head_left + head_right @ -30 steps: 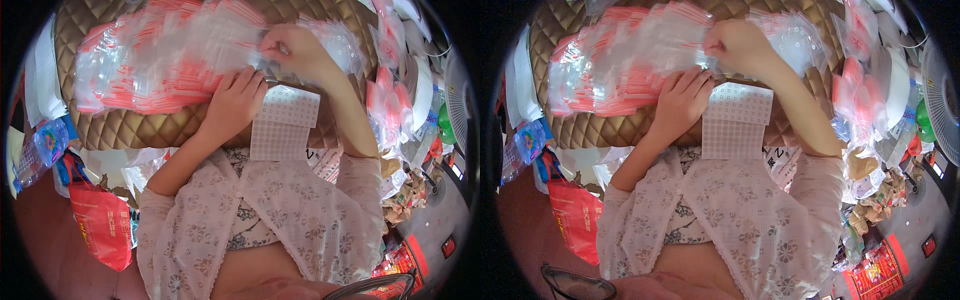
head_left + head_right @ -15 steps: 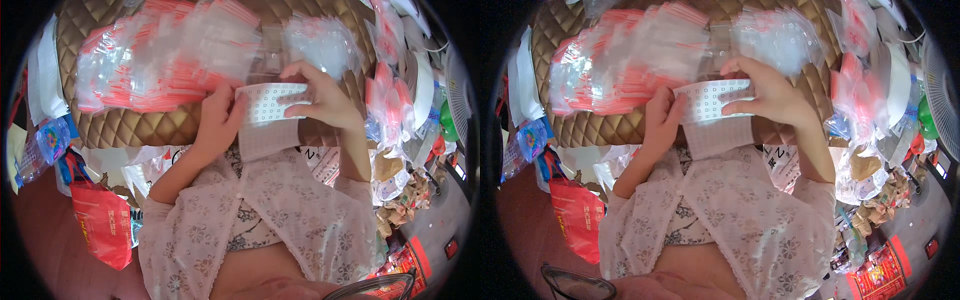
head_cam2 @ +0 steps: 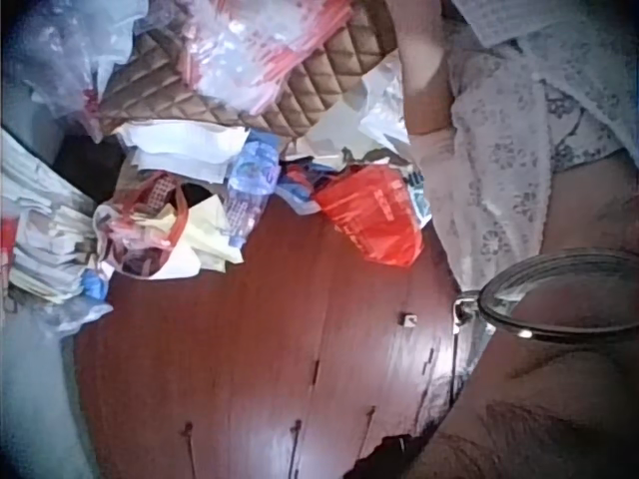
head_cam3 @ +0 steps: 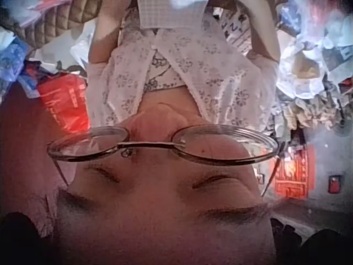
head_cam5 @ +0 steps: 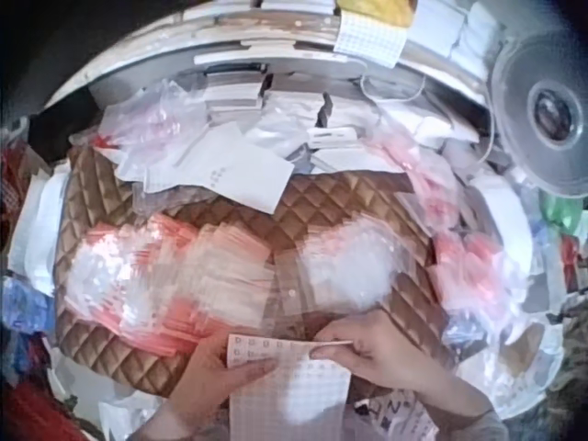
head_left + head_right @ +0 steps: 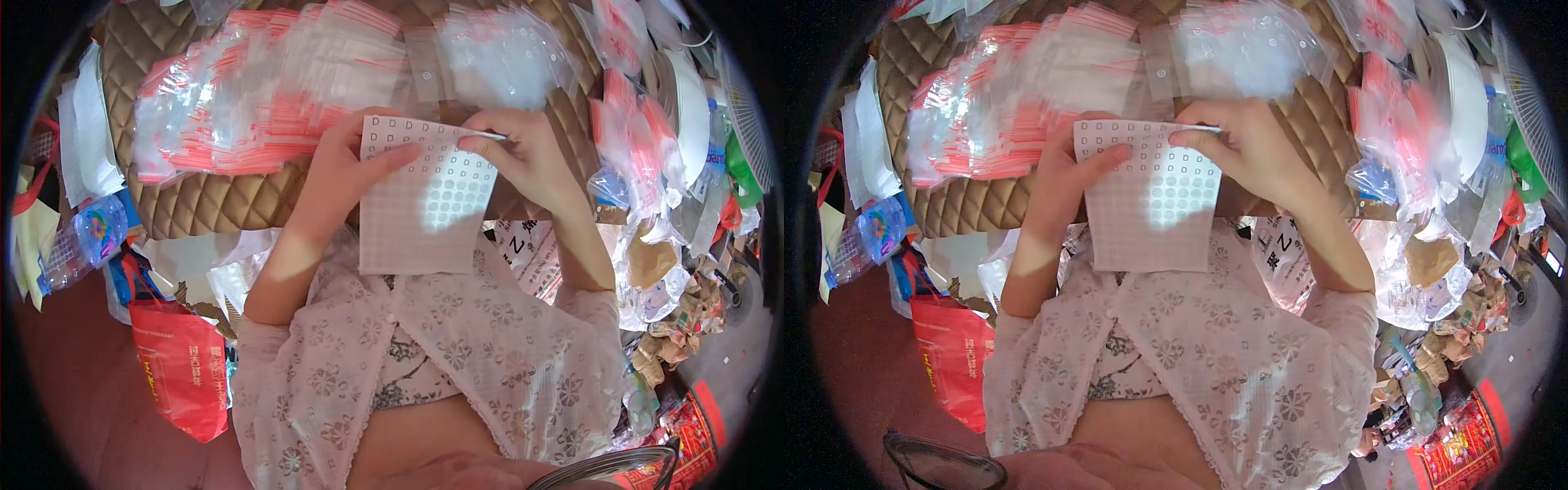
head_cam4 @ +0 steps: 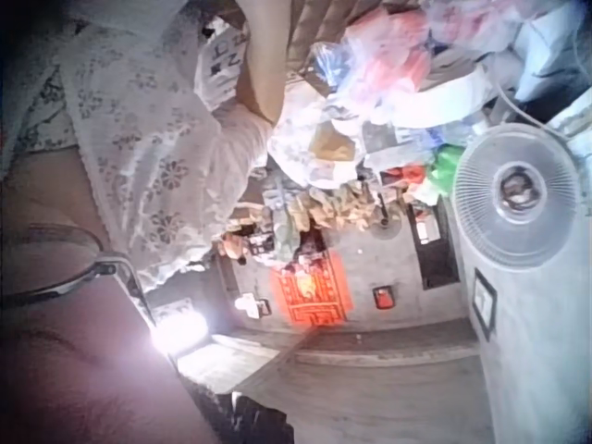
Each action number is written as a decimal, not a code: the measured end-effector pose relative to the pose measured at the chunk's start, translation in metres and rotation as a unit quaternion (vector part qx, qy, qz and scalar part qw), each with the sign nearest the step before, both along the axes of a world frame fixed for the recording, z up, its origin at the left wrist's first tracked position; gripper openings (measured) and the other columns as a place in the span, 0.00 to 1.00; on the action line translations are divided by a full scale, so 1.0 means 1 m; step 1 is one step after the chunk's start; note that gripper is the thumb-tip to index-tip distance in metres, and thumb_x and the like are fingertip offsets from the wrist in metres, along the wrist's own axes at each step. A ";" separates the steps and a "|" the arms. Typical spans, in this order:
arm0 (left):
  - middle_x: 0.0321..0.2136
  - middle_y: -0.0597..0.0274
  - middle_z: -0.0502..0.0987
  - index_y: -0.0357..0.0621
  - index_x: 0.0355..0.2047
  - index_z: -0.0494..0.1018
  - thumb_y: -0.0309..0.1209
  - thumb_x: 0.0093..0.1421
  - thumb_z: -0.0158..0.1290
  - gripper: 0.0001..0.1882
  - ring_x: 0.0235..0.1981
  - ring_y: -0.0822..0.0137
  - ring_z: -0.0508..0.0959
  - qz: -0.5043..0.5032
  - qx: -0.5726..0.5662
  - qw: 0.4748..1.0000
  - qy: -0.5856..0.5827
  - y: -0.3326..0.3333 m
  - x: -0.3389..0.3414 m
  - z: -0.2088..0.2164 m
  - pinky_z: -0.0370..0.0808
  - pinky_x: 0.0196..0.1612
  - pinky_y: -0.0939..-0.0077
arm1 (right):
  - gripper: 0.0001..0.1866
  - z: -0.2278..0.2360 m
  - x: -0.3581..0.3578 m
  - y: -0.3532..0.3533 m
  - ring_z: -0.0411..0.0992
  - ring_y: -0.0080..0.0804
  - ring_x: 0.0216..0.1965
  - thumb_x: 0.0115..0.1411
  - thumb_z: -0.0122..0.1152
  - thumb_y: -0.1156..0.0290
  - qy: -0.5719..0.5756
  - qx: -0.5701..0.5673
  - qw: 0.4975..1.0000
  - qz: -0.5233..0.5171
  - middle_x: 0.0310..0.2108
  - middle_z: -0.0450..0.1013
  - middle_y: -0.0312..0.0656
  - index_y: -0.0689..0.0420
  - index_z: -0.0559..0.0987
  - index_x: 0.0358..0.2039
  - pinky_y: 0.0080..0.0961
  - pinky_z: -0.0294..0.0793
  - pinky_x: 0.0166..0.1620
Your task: The person peels stickers from a sheet and applies them onto plastic bags by hand, then gathers, stacks, and organizes the labeled plastic bags.
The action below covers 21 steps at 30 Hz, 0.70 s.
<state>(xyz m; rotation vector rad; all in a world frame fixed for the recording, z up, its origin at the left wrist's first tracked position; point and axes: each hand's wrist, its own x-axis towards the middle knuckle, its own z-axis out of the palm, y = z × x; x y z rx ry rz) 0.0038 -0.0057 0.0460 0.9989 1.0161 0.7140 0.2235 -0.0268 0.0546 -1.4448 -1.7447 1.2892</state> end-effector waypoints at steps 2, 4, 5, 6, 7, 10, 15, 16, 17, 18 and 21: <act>0.27 0.68 0.76 0.35 0.30 0.75 0.25 0.53 0.57 0.06 0.32 0.78 0.74 -0.055 -0.012 0.998 0.003 0.006 -0.007 -0.003 0.71 0.36 0.83 | 0.07 0.000 0.001 0.001 0.67 0.18 0.26 0.56 0.59 0.73 0.012 -0.004 1.000 -0.011 0.23 0.72 0.38 0.65 0.75 0.29 0.16 0.66 0.27; 0.29 0.66 0.77 0.35 0.36 0.75 0.23 0.53 0.56 0.09 0.32 0.78 0.74 -0.102 0.018 0.994 -0.023 0.009 -0.010 -0.010 0.71 0.38 0.82 | 0.07 0.001 0.003 0.000 0.68 0.18 0.26 0.56 0.59 0.73 0.023 -0.008 0.999 -0.022 0.23 0.71 0.40 0.65 0.75 0.29 0.17 0.66 0.27; 0.29 0.66 0.77 0.35 0.36 0.75 0.23 0.53 0.56 0.09 0.32 0.78 0.74 -0.106 0.018 0.994 -0.022 0.010 -0.008 -0.007 0.71 0.38 0.82 | 0.07 0.001 0.003 -0.001 0.68 0.20 0.25 0.56 0.59 0.72 -0.025 0.029 0.999 0.000 0.23 0.71 0.40 0.65 0.75 0.30 0.17 0.67 0.27; 0.29 0.65 0.78 0.35 0.37 0.76 0.24 0.54 0.56 0.10 0.32 0.78 0.74 -0.111 0.032 0.993 -0.027 0.010 -0.006 -0.002 0.71 0.37 0.82 | 0.08 0.002 0.003 -0.002 0.68 0.22 0.25 0.55 0.59 0.72 -0.074 0.066 0.995 0.022 0.24 0.71 0.41 0.64 0.75 0.31 0.17 0.67 0.28; 0.29 0.65 0.78 0.35 0.38 0.76 0.24 0.55 0.55 0.10 0.31 0.78 0.74 -0.115 0.047 0.992 -0.032 0.010 -0.003 0.001 0.71 0.36 0.83 | 0.08 0.003 0.003 -0.002 0.68 0.22 0.25 0.55 0.59 0.72 -0.073 0.066 0.995 0.019 0.24 0.71 0.41 0.64 0.75 0.31 0.17 0.67 0.28; 0.27 0.65 0.78 0.34 0.39 0.76 0.26 0.57 0.54 0.10 0.30 0.78 0.74 -0.070 0.017 0.997 0.000 0.005 0.003 0.003 0.71 0.34 0.83 | 0.08 0.004 0.003 -0.001 0.69 0.28 0.25 0.55 0.58 0.73 -0.101 0.106 0.987 0.059 0.26 0.71 0.41 0.65 0.74 0.32 0.20 0.68 0.28; 0.25 0.65 0.78 0.33 0.37 0.76 0.28 0.58 0.54 0.10 0.28 0.79 0.73 -0.056 0.112 0.990 0.068 0.001 0.003 -0.011 0.70 0.31 0.85 | 0.08 0.005 -0.002 0.005 0.71 0.39 0.35 0.53 0.55 0.77 -0.093 0.191 0.975 0.069 0.32 0.69 0.45 0.61 0.73 0.35 0.30 0.70 0.37; 0.25 0.65 0.78 0.33 0.37 0.76 0.28 0.58 0.54 0.11 0.27 0.79 0.73 -0.057 0.128 0.987 0.079 0.001 0.003 -0.013 0.69 0.31 0.85 | 0.08 0.006 -0.003 0.005 0.71 0.39 0.35 0.53 0.55 0.77 -0.093 0.190 0.975 0.069 0.32 0.69 0.45 0.61 0.73 0.35 0.30 0.70 0.37; 0.25 0.65 0.78 0.33 0.37 0.76 0.28 0.58 0.54 0.11 0.27 0.79 0.73 -0.055 0.128 0.987 0.080 -0.001 0.003 -0.016 0.69 0.31 0.85 | 0.08 0.006 -0.005 0.005 0.70 0.41 0.37 0.53 0.55 0.77 -0.103 0.167 0.978 0.073 0.33 0.69 0.46 0.61 0.73 0.35 0.31 0.70 0.39; 0.25 0.65 0.78 0.33 0.37 0.76 0.28 0.58 0.54 0.11 0.27 0.80 0.72 -0.037 0.128 0.989 0.069 -0.003 0.003 -0.020 0.69 0.30 0.86 | 0.08 0.007 -0.007 0.005 0.70 0.43 0.38 0.53 0.54 0.77 -0.113 0.144 0.980 0.078 0.33 0.69 0.46 0.61 0.73 0.36 0.31 0.70 0.42; 0.26 0.66 0.77 0.32 0.36 0.76 0.29 0.59 0.53 0.11 0.27 0.81 0.72 -0.006 0.080 0.995 0.057 -0.005 -0.003 -0.025 0.68 0.30 0.86 | 0.10 0.005 -0.015 -0.003 0.69 0.42 0.40 0.52 0.54 0.77 -0.155 0.169 0.971 0.068 0.37 0.68 0.46 0.61 0.74 0.37 0.31 0.70 0.43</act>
